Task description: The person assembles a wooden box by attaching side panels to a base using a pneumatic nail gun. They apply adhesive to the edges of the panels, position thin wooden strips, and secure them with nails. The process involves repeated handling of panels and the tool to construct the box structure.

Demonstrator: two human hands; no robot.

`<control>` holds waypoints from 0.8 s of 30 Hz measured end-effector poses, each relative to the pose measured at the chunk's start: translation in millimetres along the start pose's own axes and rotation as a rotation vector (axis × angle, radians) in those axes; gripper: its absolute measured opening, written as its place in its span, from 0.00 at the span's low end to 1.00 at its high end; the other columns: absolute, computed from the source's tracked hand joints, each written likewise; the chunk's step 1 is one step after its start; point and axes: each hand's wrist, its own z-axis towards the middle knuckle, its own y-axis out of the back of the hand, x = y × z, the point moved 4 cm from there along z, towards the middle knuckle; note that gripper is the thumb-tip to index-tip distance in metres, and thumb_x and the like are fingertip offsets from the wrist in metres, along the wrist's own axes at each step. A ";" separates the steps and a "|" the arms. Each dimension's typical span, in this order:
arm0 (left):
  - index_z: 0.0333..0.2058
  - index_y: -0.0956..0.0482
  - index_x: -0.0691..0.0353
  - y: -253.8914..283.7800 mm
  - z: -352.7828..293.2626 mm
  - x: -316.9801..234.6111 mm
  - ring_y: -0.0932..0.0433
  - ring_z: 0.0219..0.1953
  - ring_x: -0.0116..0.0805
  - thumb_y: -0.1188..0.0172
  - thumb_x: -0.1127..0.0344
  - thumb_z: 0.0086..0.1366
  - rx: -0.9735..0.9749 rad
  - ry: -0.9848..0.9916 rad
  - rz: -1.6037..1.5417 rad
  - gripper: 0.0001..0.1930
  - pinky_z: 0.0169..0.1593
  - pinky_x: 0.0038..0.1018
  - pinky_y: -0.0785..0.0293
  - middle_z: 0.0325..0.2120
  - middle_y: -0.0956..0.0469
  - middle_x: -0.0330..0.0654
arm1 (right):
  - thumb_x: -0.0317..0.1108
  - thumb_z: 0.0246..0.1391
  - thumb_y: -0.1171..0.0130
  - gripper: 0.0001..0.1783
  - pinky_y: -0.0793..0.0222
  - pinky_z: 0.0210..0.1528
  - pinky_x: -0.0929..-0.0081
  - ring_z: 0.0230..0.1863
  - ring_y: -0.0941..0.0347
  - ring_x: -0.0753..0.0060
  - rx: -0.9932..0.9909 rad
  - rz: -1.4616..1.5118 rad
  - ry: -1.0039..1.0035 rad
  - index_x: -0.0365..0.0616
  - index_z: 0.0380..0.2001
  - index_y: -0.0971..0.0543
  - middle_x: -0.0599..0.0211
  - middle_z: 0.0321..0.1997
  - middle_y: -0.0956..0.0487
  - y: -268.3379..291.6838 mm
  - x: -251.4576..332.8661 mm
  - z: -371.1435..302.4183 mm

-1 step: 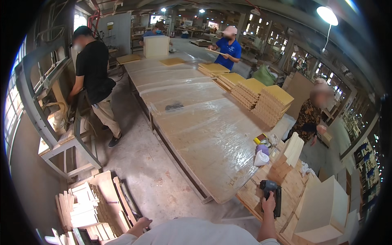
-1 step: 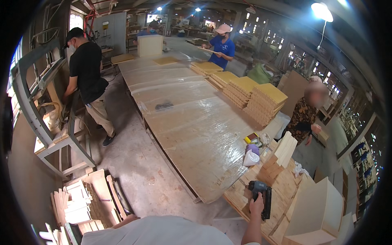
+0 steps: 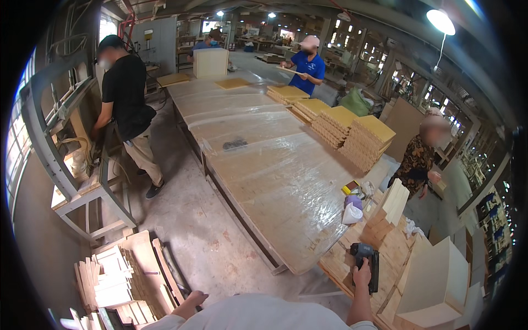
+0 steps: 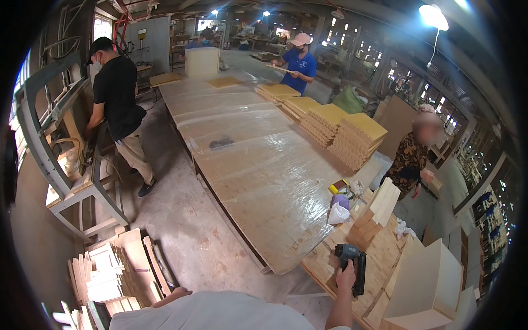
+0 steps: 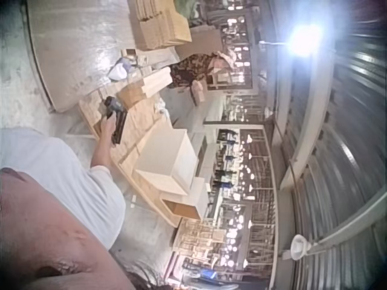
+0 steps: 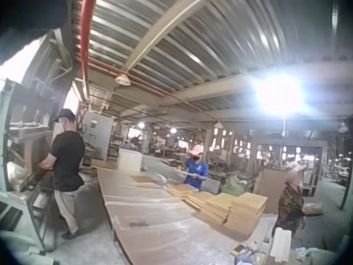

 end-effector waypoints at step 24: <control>0.39 0.20 0.52 20.1 17.3 5.5 0.22 0.43 0.42 0.50 0.48 0.58 0.084 -0.151 0.005 0.18 0.46 0.35 0.28 0.38 0.20 0.43 | 0.37 0.44 0.43 0.35 0.33 0.48 0.56 0.46 0.28 0.48 -0.188 0.177 -0.101 0.53 0.60 0.36 0.49 0.44 0.25 -32.9 25.3 -33.8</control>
